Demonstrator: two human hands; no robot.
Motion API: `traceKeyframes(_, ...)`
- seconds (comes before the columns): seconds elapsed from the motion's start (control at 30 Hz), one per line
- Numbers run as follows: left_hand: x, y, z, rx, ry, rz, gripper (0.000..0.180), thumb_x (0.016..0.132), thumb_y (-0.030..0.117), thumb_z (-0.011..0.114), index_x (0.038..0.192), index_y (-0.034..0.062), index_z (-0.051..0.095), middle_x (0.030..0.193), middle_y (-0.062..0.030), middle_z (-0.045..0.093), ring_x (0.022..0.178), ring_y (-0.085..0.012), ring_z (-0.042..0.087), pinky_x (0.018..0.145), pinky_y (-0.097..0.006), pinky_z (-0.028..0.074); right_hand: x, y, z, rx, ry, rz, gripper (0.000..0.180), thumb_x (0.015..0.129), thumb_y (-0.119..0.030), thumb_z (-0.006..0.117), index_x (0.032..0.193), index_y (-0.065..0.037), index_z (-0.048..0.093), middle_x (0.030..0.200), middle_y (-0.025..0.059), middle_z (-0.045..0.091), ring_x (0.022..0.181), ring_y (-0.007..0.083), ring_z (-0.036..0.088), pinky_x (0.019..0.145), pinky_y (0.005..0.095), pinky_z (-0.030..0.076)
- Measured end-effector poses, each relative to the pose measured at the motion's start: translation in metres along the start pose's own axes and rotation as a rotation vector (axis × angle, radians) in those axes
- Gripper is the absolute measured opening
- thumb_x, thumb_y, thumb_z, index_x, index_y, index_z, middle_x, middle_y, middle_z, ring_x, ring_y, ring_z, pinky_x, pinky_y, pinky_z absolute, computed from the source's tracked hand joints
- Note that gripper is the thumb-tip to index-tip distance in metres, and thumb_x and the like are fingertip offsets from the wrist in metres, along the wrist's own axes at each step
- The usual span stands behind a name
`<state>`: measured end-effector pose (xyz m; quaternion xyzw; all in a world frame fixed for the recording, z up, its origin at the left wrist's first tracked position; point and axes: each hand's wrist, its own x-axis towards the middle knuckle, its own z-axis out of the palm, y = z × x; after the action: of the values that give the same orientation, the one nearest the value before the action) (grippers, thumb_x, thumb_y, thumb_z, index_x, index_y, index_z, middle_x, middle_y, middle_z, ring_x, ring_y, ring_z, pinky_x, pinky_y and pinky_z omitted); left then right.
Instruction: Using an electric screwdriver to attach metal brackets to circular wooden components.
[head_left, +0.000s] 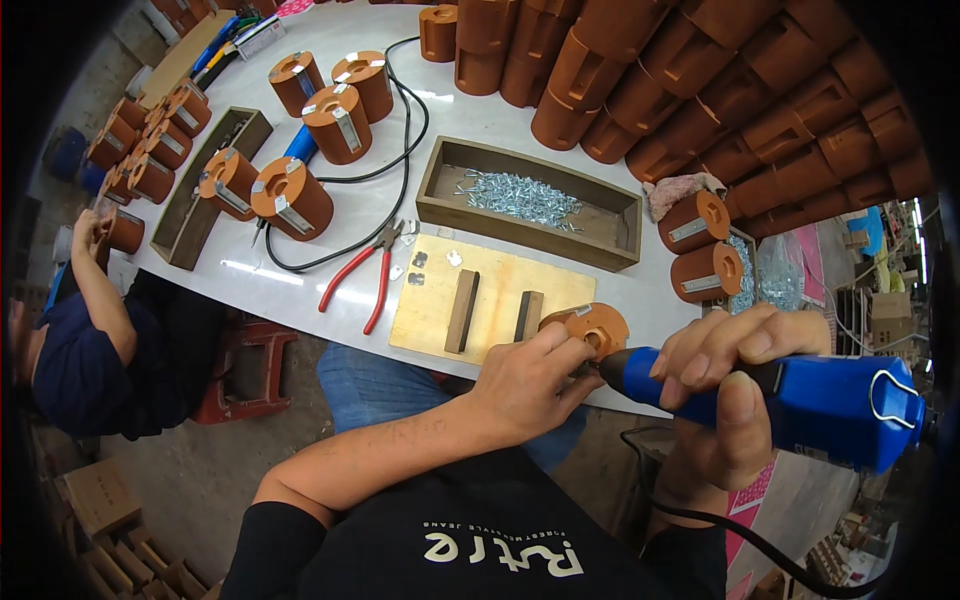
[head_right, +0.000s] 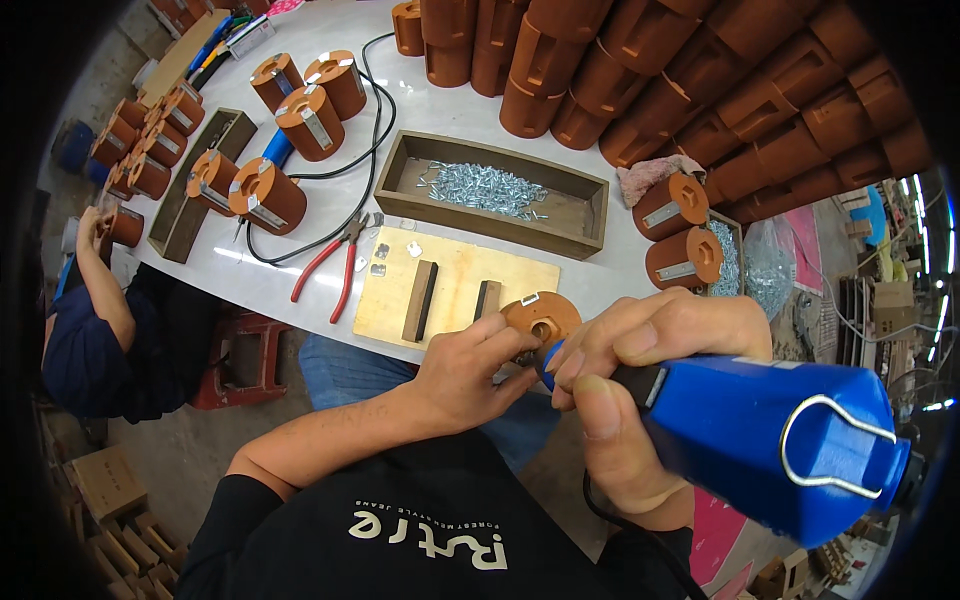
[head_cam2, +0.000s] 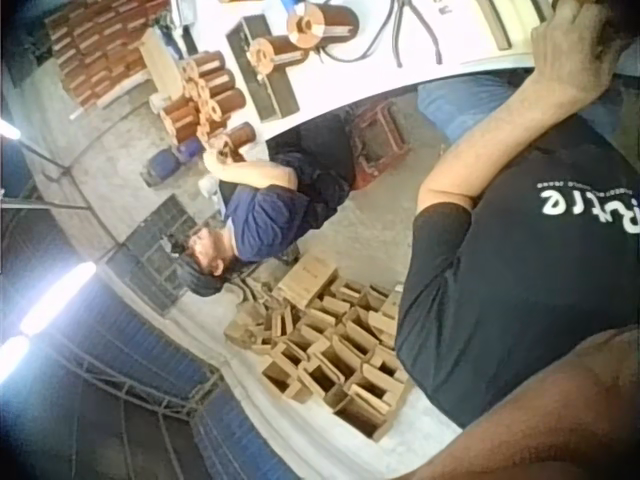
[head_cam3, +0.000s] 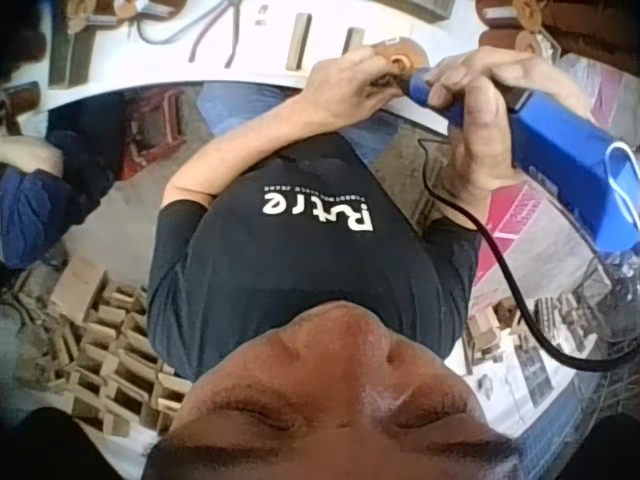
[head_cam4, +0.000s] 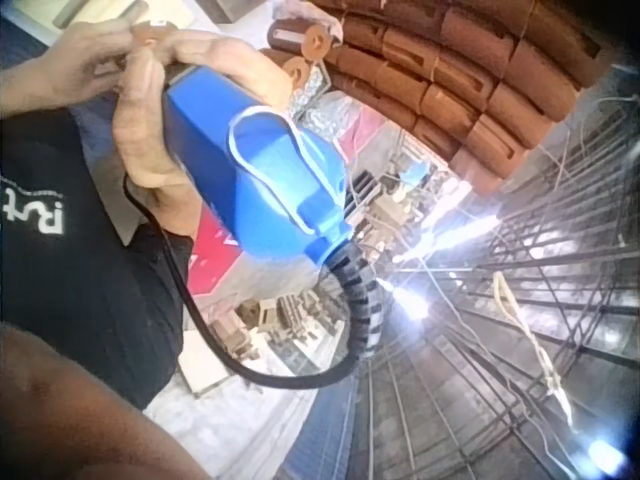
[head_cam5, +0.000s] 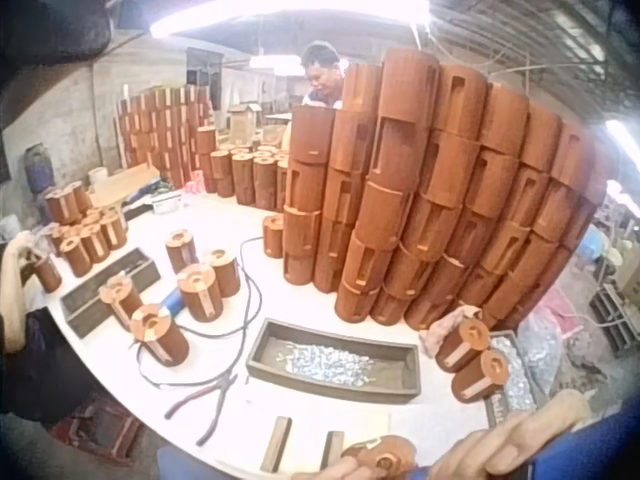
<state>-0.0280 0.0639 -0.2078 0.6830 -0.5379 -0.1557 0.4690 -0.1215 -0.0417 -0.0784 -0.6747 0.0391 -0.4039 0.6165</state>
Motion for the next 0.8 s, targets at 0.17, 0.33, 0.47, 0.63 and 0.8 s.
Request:
traceKeyframes(0.17, 0.000, 0.001, -0.003, -0.010, -0.002, 0.020, 0.032, 0.076, 0.023, 0.077, 0.097, 0.0102, 0.057, 0.083, -0.0070, 0.053, 0.067, -0.0289, 0.061, 0.053, -0.039, 0.050, -0.001, 0.004, -0.001, -0.020, -0.071, -0.036, 0.035, 0.082, -0.002, 0.067, 0.104, -0.001, 0.039, 0.079, 0.0128, 0.057, 0.067, 0.0172, 0.059, 0.061, 0.0275, 0.052)
traceKeyframes(0.33, 0.001, 0.003, -0.003, 0.025, 0.015, 0.059, 0.032, 0.075, 0.021, 0.077, 0.097, 0.0090, 0.058, 0.083, -0.0078, 0.054, 0.067, -0.0295, 0.061, 0.055, -0.040, 0.050, 0.002, 0.004, -0.001, -0.001, -0.180, -0.055, 0.033, 0.080, 0.001, 0.067, 0.102, -0.001, 0.043, 0.082, 0.0140, 0.060, 0.070, 0.0171, 0.061, 0.064, 0.0280, 0.052)
traceKeyframes(0.47, 0.000, -0.002, -0.004, -0.118, 0.074, 0.063, 0.032, 0.076, 0.020, 0.078, 0.099, 0.0064, 0.060, 0.079, -0.0093, 0.057, 0.066, -0.0260, 0.061, 0.057, -0.036, 0.050, 0.002, -0.003, -0.007, 0.158, -0.121, -0.043, 0.032, 0.081, -0.006, 0.069, 0.102, -0.004, 0.046, 0.083, 0.0133, 0.061, 0.069, 0.0207, 0.061, 0.067, 0.0341, 0.053)
traceKeyframes(0.63, -0.011, -0.031, -0.049, -0.586, 0.071, -0.507, 0.027, 0.083, 0.012, 0.069, 0.107, 0.0019, 0.062, 0.078, -0.0106, 0.057, 0.065, -0.0168, 0.056, 0.057, -0.028, 0.044, -0.004, -0.020, -0.040, 0.212, 0.088, -0.273, 0.027, 0.089, -0.019, 0.058, 0.108, -0.006, 0.044, 0.089, 0.0109, 0.055, 0.063, 0.0209, 0.056, 0.063, 0.0383, 0.049)
traceKeyframes(0.8, -0.022, -0.083, -0.123, 0.354, 0.205, -0.521, 0.028, 0.083, 0.019, 0.065, 0.108, 0.0055, 0.063, 0.076, -0.0128, 0.065, 0.074, -0.0283, 0.065, 0.069, -0.037, 0.050, -0.028, -0.023, -0.057, 0.083, 0.213, -0.193, 0.032, 0.087, -0.018, 0.059, 0.109, -0.003, 0.041, 0.089, 0.0112, 0.053, 0.062, 0.0199, 0.056, 0.064, 0.0359, 0.049)
